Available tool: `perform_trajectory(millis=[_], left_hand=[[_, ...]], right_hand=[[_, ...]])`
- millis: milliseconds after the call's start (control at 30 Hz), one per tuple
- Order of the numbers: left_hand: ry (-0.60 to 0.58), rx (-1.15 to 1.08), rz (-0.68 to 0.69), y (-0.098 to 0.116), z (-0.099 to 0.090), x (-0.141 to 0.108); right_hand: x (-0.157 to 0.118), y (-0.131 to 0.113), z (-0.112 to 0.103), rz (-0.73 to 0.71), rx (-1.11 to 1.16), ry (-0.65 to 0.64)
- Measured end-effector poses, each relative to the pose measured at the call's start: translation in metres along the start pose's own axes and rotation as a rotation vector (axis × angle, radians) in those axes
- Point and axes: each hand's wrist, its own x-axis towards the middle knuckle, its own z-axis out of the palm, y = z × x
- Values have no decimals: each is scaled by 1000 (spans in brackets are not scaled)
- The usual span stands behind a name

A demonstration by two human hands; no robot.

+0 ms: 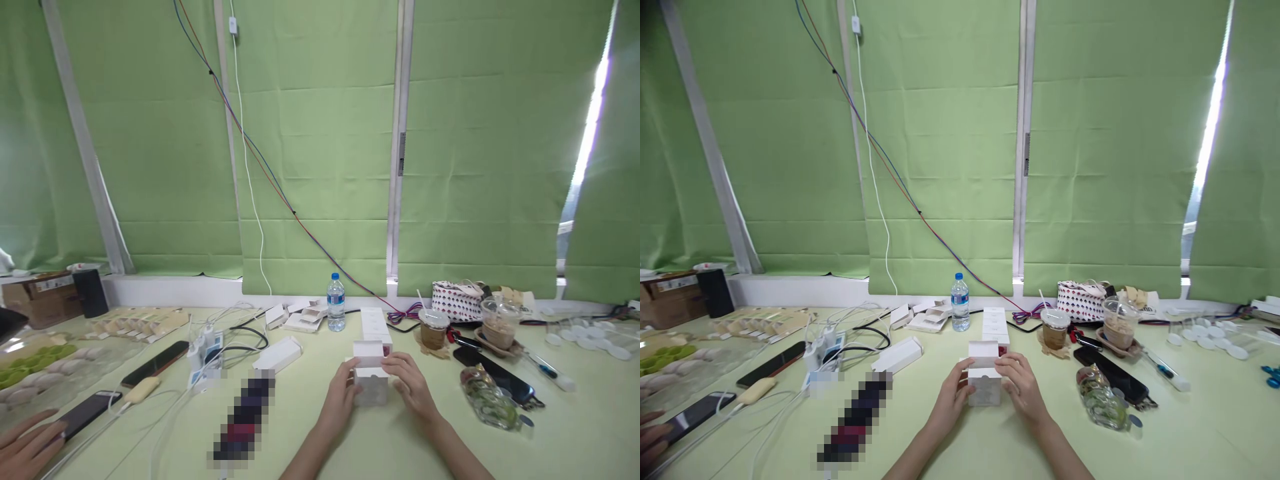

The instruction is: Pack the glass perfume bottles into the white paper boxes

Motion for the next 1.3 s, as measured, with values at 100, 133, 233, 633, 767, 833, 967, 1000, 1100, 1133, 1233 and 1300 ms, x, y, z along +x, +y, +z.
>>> perform_trajectory(millis=[100, 133, 233, 633, 767, 833, 967, 1000, 1100, 1133, 1233, 1300], left_hand=[[2, 32, 21, 3, 0, 0], [0, 39, 26, 4, 0, 0], [-8, 36, 30, 9, -1, 0], [-49, -29, 36, 13, -5, 3], [37, 74, -12, 8, 3, 5], [80, 98, -10, 5, 6, 5], [125, 131, -11, 0, 10, 6], [129, 136, -12, 0, 10, 6], [139, 147, -14, 1, 12, 6], [141, 149, -15, 1, 12, 6], [126, 148, -6, 2, 11, 5], [102, 144, 3, 0, 9, 3]], right_hand=[[5, -9, 2, 152, 90, 86], [8, -12, 3, 203, 101, 93], [13, -15, 3, 273, 91, 47], [14, -3, 1, 20, -130, -104], [10, -5, 7, 30, -141, -85], [7, -4, 10, 34, -149, -65], [4, -2, 15, 39, -154, -11], [4, -3, 16, 46, -155, -1], [6, -6, 18, 68, -153, 17], [6, -6, 19, 74, -151, 19], [3, -6, 21, 92, -146, 39], [-2, -3, 23, 98, -139, 58]])
